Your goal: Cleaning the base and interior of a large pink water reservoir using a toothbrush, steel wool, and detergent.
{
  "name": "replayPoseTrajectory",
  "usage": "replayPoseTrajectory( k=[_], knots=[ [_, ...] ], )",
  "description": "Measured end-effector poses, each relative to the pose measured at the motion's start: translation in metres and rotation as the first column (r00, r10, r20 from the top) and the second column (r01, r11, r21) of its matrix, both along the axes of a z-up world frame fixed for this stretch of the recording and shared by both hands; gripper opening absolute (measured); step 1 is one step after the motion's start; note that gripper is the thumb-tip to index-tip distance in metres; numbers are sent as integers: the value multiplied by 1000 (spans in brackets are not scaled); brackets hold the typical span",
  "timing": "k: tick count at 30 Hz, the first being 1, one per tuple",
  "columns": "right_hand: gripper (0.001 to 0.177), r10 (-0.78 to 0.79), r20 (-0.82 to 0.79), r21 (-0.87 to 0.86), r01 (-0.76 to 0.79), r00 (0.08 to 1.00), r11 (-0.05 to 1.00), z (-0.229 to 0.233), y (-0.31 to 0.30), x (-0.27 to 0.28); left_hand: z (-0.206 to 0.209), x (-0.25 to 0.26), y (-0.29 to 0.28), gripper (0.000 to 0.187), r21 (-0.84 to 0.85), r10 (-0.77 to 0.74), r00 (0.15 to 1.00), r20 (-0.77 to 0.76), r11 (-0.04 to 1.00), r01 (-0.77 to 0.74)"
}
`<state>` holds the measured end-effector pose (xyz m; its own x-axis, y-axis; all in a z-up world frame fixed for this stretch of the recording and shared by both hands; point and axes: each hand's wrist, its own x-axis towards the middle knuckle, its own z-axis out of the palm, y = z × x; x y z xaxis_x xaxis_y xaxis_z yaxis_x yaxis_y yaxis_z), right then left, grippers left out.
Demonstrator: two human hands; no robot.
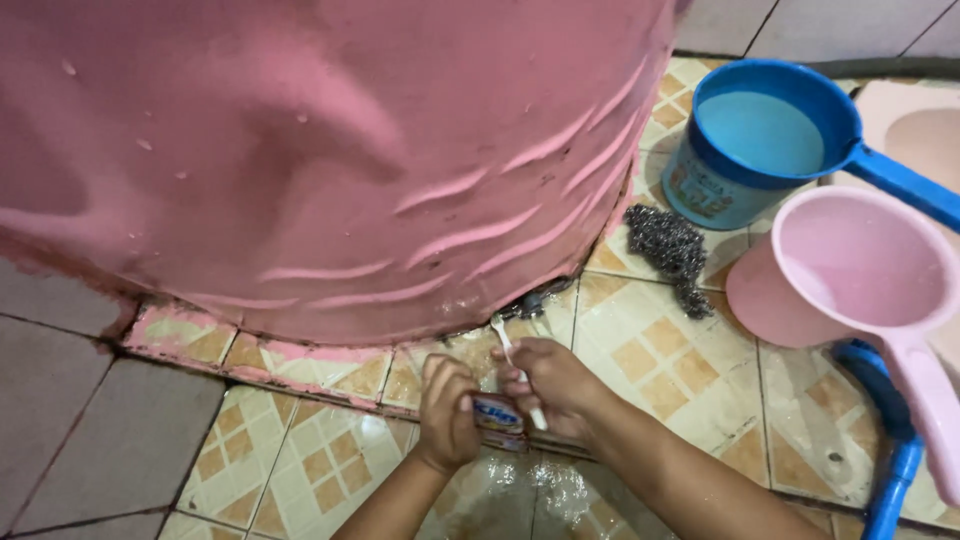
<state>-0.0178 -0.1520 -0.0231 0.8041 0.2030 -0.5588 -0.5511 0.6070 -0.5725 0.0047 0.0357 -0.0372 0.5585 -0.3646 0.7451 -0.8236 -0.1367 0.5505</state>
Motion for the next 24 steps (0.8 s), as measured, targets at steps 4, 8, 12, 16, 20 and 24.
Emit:
replayPoseTrajectory(
  k=[4,8,12,16,20,24],
  knots=[
    [26,91,354,-321,30,931,946,21,5,-7,0,0,2,24,-24,1,1000,-8,1000,-1],
    [12,240,299,-645,10,924,764,-23,-8,7,3,4,6,13,119,-76,991,113,991,62],
    [14,182,491,-630,203,852,750,-60,0,5,8,4,31,16,213,-73,978,197,977,30],
    [15,-120,195,-484,202,973,852,-19,47,7,11,26,53,17,159,28,965,260,985,-71],
    [16,-394,263,-441,473,881,763,-19,88,19,16,43,75,22,57,219,947,234,970,-238],
    [35,-135,555,-774,569,821,279,-15,108,8,18,49,77,22,-32,339,925,174,940,-338]
  ],
)
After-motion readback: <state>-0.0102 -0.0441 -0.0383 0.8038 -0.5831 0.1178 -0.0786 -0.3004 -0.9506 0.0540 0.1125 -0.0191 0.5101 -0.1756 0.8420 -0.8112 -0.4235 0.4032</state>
